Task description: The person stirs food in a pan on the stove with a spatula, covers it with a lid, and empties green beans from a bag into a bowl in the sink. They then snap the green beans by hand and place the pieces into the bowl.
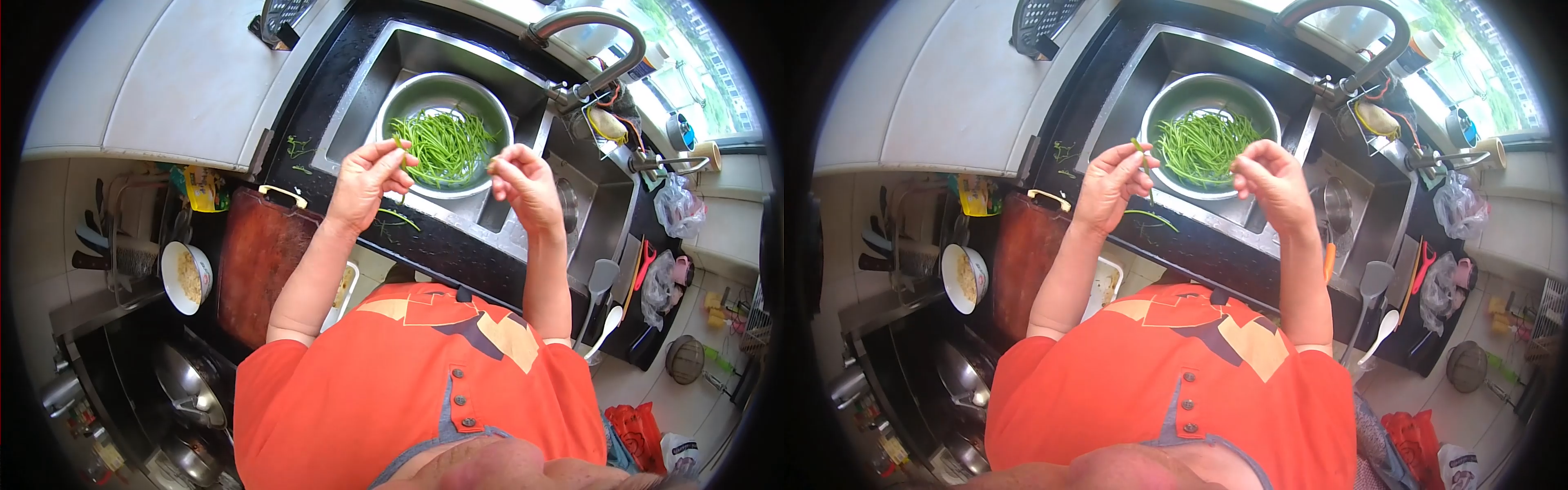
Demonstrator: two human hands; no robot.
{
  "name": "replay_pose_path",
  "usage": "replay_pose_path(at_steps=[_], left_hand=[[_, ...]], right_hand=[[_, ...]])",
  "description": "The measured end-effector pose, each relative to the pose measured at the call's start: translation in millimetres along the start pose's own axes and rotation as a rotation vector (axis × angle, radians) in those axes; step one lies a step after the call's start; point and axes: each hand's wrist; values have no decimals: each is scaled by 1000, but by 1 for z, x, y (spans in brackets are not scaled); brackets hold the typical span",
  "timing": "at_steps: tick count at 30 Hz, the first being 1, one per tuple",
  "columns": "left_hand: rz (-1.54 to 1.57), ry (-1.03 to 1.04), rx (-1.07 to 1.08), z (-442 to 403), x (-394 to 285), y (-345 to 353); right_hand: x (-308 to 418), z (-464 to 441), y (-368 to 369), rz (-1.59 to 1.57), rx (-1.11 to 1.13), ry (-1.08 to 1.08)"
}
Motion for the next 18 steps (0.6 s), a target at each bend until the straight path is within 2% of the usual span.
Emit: replay_pose_path(at_steps=[6,8,10,12,14,16,18], left_hand=[[-137,27,55,8,7,17],[-227,147,28,9,12,21],[-255,170,10,11,14,24],[-536,421,13,11,16,24],[-606,445,4,13,12,26],[-805,613,-2,12,13,23],[-814,627,-13,12,14,23]], right_hand=[[-6,-4,46,210,77,-40],[-6,-2,58,222,100,-75],[-5,0,68,248,90,-86],[-6,1,71,276,83,-95],[-7,1,71,296,86,-68],[-7,2,71,328,81,-70],[-6,4,72,358,73,-73]])
Point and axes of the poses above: each hand's wrist, its own z-axis away from the middle knuckle, its own y-axis out of the palm, x = y × z, and after that the axes turned 1 degree about x, right-handed
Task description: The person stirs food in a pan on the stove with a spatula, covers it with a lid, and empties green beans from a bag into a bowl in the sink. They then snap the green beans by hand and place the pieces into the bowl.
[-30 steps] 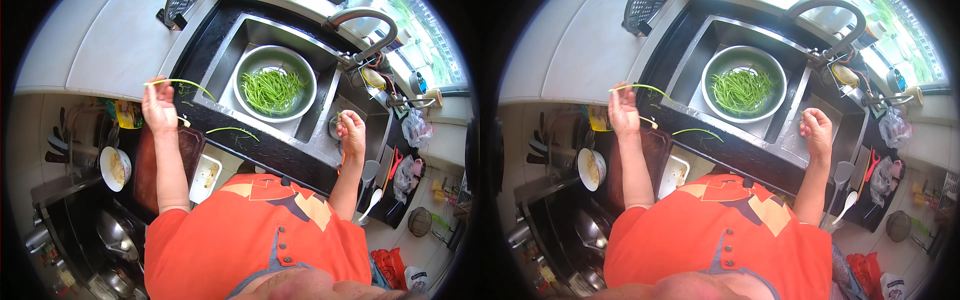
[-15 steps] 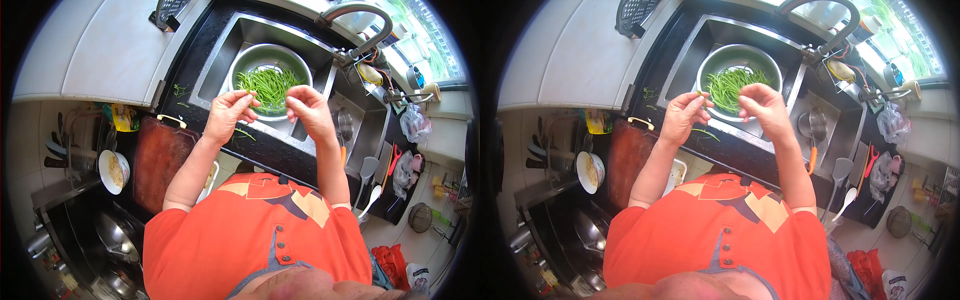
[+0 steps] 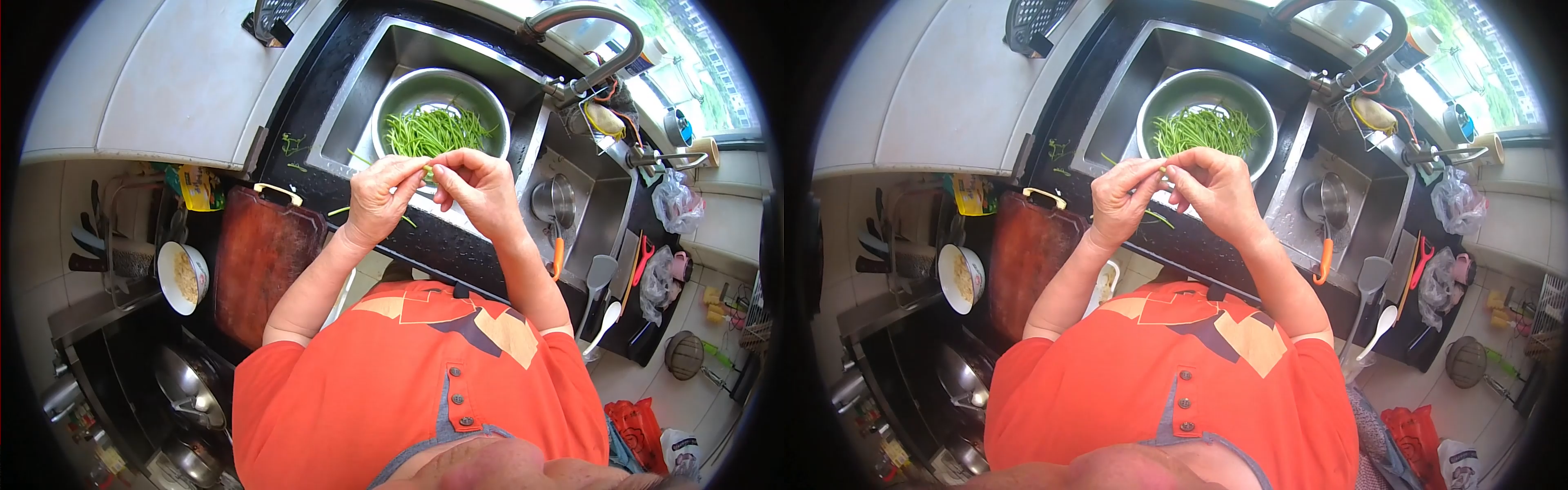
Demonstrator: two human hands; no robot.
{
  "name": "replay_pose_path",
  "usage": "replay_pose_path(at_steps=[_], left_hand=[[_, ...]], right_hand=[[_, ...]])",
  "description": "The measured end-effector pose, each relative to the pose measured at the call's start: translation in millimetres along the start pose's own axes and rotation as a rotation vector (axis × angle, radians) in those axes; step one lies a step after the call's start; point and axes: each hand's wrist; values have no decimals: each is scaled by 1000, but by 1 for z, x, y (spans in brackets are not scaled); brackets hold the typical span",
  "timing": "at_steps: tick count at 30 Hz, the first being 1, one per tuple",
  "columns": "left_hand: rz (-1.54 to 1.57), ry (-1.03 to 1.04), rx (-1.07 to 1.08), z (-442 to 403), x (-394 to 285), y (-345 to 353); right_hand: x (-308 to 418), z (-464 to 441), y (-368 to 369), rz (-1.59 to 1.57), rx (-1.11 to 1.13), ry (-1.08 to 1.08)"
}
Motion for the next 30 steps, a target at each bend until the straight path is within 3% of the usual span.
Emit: replay_pose_path(at_steps=[8,11,13,16,24,27,30], left_hand=[[-86,92,-39,1,-5,9],[72,45,-39,2,-12,12],[587,-322,-166,2,-15,12],[949,-402,-352,-12,3,-13],[1140,-500,-617,-16,44,-82],[1146,-572,-671,-17,72,-75],[1170,-720,-607,-24,105,-35]], right_hand=[[3,5,4,49,-102,35],[3,6,4,-91,-136,12],[1,6,-6,-147,-158,7],[-5,11,-34,-123,-243,28],[-34,51,-127,-73,-554,39],[-33,63,-142,-100,-639,2],[-31,61,-131,-106,-580,16]])
Point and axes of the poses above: each hand's wrist, its own z-axis away from the middle knuckle, its own y-axis out of the palm, x = y × z, and after that the axes turned 1 degree about x, right-handed
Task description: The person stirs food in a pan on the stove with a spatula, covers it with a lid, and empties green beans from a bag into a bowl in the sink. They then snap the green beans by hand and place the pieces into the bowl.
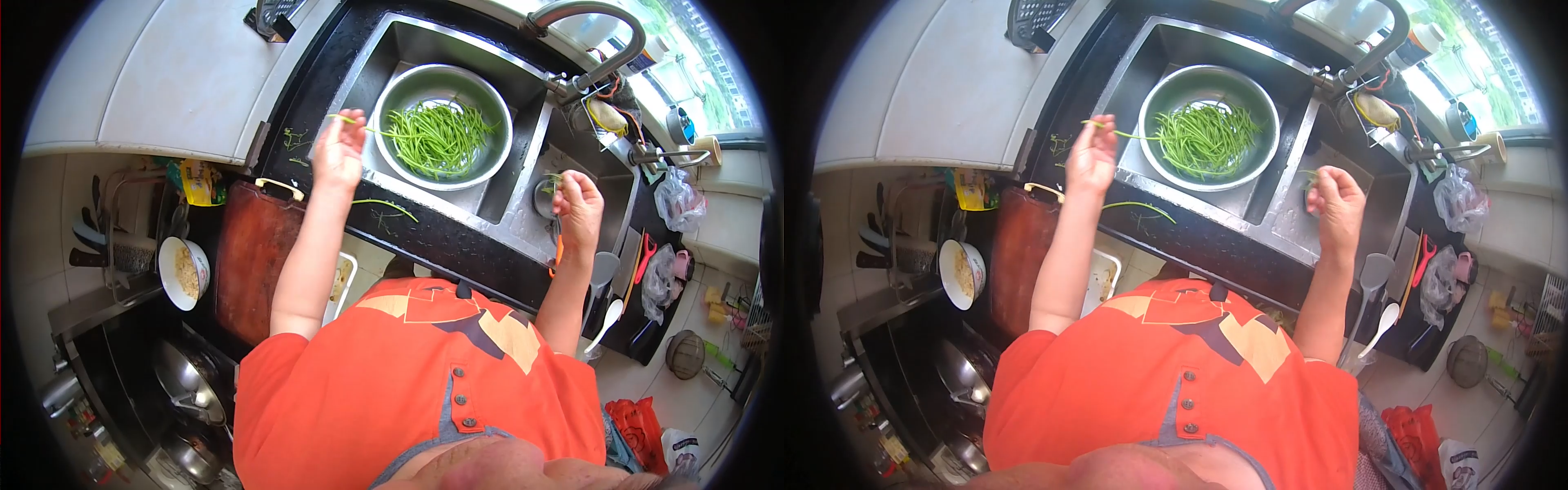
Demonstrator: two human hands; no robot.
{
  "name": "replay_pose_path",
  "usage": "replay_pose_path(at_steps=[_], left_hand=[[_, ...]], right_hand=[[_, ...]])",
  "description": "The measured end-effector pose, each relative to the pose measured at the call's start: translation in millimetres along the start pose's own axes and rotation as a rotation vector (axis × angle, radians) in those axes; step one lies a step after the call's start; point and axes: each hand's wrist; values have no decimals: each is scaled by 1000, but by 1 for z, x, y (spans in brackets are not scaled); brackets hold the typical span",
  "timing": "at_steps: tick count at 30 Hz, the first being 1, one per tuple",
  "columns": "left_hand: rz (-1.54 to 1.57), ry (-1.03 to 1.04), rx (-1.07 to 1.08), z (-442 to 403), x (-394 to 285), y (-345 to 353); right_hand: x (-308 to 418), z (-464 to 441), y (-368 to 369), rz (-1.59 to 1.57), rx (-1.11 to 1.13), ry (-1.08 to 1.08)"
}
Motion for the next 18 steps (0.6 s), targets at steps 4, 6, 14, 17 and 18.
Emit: replay_pose_path(at_steps=[4,6,14,17,18], left_hand=[[-293,-143,35,-39,69,-3],[-383,-236,49,-46,79,-6],[-820,-89,167,-4,25,-8],[-881,-9,127,19,-12,-31],[-915,11,119,29,-25,-35]], right_hand=[[-13,2,21,-19,145,65],[-17,3,29,-15,158,119],[-44,0,46,113,348,230],[-42,2,85,144,507,257],[-44,1,100,160,572,248]])
Point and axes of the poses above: each hand's wrist, its own z-axis away from the middle knuckle, its own y-axis out of the palm, x = y × z, and after that the axes turned 1 degree about x, right-handed
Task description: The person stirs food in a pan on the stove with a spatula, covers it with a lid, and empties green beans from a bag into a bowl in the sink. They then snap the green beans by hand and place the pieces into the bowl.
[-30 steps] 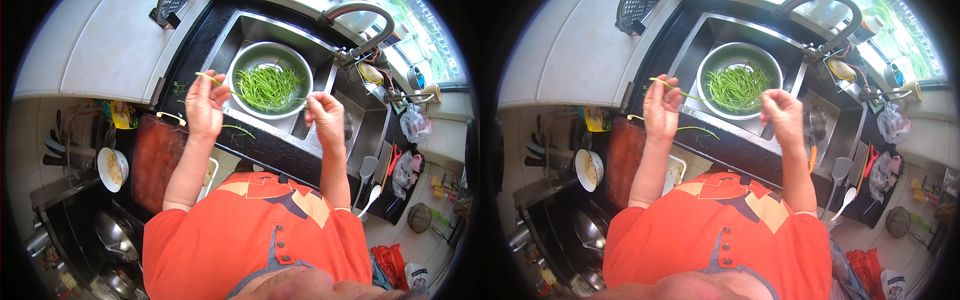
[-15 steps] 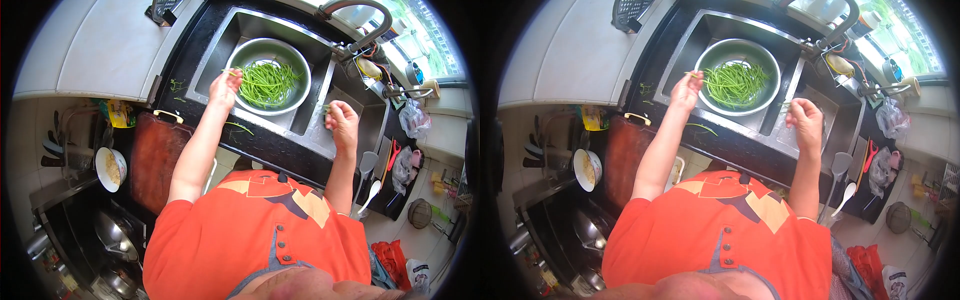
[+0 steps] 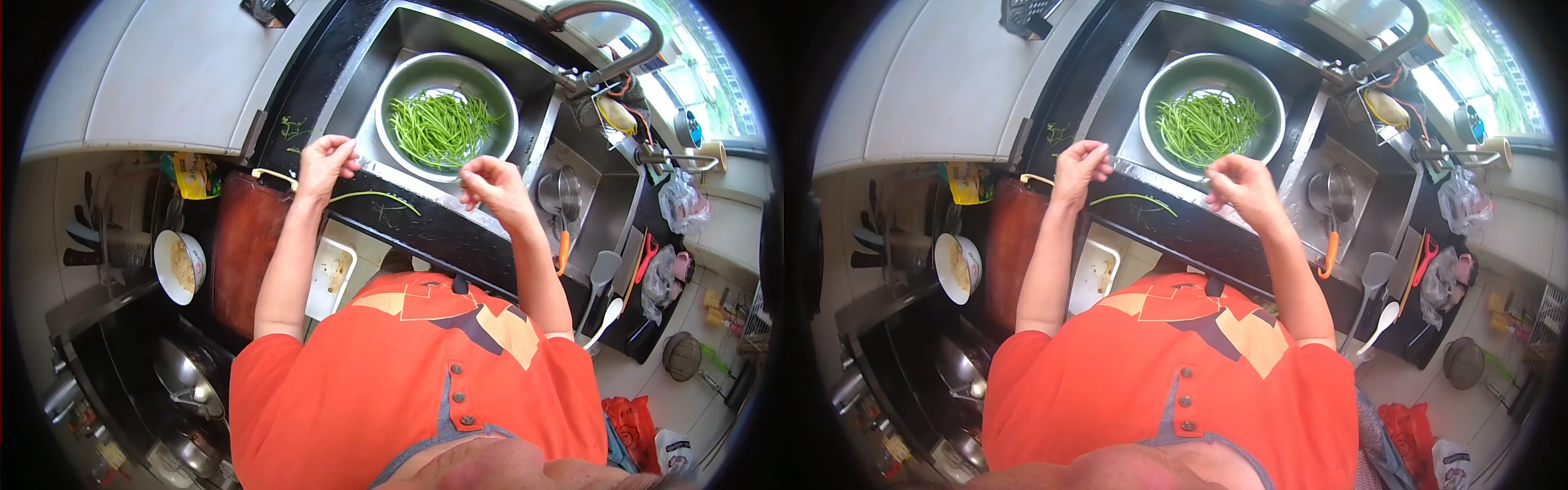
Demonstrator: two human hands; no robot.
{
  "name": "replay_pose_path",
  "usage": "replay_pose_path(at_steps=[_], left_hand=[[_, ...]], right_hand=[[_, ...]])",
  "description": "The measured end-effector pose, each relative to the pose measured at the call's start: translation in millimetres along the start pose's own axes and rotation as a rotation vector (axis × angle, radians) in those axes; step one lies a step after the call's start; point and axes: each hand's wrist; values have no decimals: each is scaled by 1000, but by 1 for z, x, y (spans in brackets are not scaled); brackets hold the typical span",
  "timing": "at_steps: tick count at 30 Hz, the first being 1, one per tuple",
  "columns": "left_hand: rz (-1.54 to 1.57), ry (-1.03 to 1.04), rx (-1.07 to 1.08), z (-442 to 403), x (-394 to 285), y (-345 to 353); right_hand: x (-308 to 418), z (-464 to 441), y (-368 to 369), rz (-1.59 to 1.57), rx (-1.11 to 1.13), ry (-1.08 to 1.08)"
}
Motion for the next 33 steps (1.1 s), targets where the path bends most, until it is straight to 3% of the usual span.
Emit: replay_pose_path(at_steps=[4,8,10,12,13,14,17,19,20,22,24,27,30,32,33], left_hand=[[-129,-16,-3,36,-13,-38],[-141,36,-69,63,-20,-56],[-122,42,-94,68,-15,-64],[-150,60,-107,71,-8,-65],[-140,71,-133,72,-2,-64],[-178,67,-140,74,2,-61],[-303,67,-53,81,17,-45],[-425,194,45,80,23,-31],[-502,224,110,81,23,-23],[-609,301,160,81,22,-6],[-758,422,161,81,21,6],[-758,429,184,76,27,12],[-702,254,118,73,39,7],[-473,20,148,73,46,3],[-505,15,141,75,46,3]], right_hand=[[24,-20,51,53,194,9],[37,-25,92,-93,435,72],[19,-29,108,-95,410,168],[-37,-41,114,133,334,130],[-46,-40,111,653,302,-12],[-55,-37,109,865,210,-344],[-56,-29,105,832,226,-373],[-59,-29,102,530,210,-48],[-58,-29,101,529,208,-48],[-55,-28,98,65,239,196],[-55,-24,94,23,285,195],[-52,-16,91,-113,393,212],[-52,-2,93,-272,371,252],[-54,2,93,-274,379,267],[-54,3,91,-243,386,265]])
Point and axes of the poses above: each hand's wrist, its own z-axis away from the middle knuckle, its own y-axis out of the palm, x = y × z, and after that the axes turned 1 degree about x, right-handed
